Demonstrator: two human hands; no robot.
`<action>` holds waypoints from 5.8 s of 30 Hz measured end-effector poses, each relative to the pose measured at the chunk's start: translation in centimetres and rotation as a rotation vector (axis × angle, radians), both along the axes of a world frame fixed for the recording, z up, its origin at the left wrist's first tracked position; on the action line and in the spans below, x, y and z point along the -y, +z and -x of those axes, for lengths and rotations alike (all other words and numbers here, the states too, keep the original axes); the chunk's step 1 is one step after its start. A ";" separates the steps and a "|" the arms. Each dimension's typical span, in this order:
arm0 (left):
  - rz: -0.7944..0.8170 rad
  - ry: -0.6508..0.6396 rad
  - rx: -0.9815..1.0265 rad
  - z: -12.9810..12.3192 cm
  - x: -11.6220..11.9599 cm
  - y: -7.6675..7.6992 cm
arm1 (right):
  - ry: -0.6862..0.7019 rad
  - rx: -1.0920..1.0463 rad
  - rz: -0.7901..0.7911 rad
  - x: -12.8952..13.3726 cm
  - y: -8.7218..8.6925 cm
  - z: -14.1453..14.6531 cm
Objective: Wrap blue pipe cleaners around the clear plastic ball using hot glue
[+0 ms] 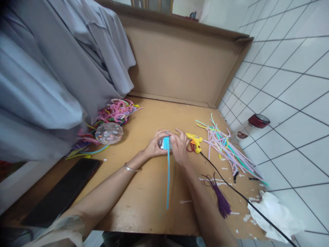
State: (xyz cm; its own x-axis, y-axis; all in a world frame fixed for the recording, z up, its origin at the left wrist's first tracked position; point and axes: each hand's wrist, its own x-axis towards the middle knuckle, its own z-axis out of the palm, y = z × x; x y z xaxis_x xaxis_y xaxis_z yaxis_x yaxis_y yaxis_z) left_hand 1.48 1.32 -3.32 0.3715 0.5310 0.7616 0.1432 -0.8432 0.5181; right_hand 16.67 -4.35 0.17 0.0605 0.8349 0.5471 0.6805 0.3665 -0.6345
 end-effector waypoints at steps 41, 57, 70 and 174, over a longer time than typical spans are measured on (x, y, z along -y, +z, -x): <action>0.024 -0.057 0.022 0.4 -0.2 0.3 | 0.027 -0.002 0.051 -0.5 -0.2 -0.3; -0.092 -0.010 -0.029 0.5 -0.6 -0.2 | 0.029 -0.018 0.044 -0.9 -0.7 -0.6; -0.102 -0.015 -0.040 0.6 -0.3 0.0 | 0.046 -0.051 0.045 -0.7 -0.7 -0.5; 0.067 -0.011 0.017 0.2 0.6 0.1 | 0.017 0.034 -0.040 -0.2 0.3 -0.9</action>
